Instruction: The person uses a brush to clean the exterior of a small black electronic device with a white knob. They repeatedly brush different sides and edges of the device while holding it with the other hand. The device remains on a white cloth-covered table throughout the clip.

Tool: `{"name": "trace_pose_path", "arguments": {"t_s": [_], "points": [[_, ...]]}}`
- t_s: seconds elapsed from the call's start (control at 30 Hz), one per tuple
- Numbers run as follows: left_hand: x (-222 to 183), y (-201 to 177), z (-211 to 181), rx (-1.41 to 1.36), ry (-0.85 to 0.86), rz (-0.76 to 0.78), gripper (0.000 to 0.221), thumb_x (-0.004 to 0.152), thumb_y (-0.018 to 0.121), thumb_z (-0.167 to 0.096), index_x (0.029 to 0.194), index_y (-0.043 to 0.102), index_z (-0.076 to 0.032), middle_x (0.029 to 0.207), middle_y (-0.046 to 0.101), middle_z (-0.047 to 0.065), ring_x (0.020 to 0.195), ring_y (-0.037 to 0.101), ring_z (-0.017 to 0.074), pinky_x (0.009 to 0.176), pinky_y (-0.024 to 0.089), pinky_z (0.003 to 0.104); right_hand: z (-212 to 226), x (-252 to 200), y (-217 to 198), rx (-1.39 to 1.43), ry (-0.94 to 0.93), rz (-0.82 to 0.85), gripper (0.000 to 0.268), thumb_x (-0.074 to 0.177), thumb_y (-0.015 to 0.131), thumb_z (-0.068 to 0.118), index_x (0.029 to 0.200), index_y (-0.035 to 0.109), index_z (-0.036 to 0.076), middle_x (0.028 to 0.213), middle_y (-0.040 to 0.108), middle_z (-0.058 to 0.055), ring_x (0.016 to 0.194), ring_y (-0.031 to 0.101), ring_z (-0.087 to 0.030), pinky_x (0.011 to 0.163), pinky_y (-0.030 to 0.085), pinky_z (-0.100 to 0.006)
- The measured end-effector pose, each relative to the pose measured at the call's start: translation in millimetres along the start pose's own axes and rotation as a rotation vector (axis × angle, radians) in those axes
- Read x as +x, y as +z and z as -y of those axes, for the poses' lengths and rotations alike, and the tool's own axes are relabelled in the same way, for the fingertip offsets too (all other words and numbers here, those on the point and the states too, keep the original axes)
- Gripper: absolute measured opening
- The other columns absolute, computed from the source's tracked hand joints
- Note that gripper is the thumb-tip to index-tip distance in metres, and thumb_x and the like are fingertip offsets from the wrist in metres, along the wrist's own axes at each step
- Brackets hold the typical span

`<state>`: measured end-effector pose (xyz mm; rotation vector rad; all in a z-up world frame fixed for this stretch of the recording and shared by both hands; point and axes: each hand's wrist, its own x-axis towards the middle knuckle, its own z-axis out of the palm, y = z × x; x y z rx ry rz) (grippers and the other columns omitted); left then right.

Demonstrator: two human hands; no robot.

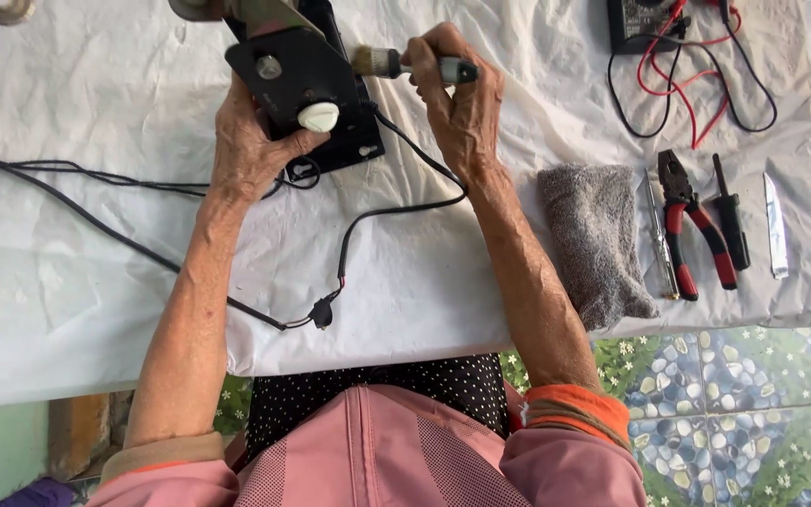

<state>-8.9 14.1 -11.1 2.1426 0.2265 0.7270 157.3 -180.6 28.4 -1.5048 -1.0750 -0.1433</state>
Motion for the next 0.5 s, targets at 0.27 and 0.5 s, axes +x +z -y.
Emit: {"name": "trace_pose_path", "arguments": {"t_s": [0.27, 0.5], "points": [[3, -3, -7, 0.007, 0.000, -0.010, 0.079, 0.086, 0.088, -0.042, 0.141, 0.040, -0.010, 0.123, 0.062, 0.012, 0.112, 0.063, 0.0297, 0.088, 0.058, 0.043, -30, 0, 3, -0.001, -0.034, -0.043, 0.028, 0.112, 0.050, 0.029, 0.097, 0.062, 0.009, 0.078, 0.067, -0.004, 0.063, 0.066, -0.012, 0.052, 0.055, -0.022], [4, -7, -21, -0.065, -0.080, 0.012, 0.068, 0.085, 0.086, -0.040, 0.129, 0.045, -0.010, 0.117, 0.060, 0.010, 0.105, 0.058, 0.0268, 0.083, 0.053, 0.041, -46, 4, 8, 0.238, 0.157, -0.071, 0.026, 0.109, 0.053, 0.030, 0.098, 0.062, 0.008, 0.089, 0.073, -0.009, 0.067, 0.071, -0.015, 0.054, 0.060, -0.022]]}}
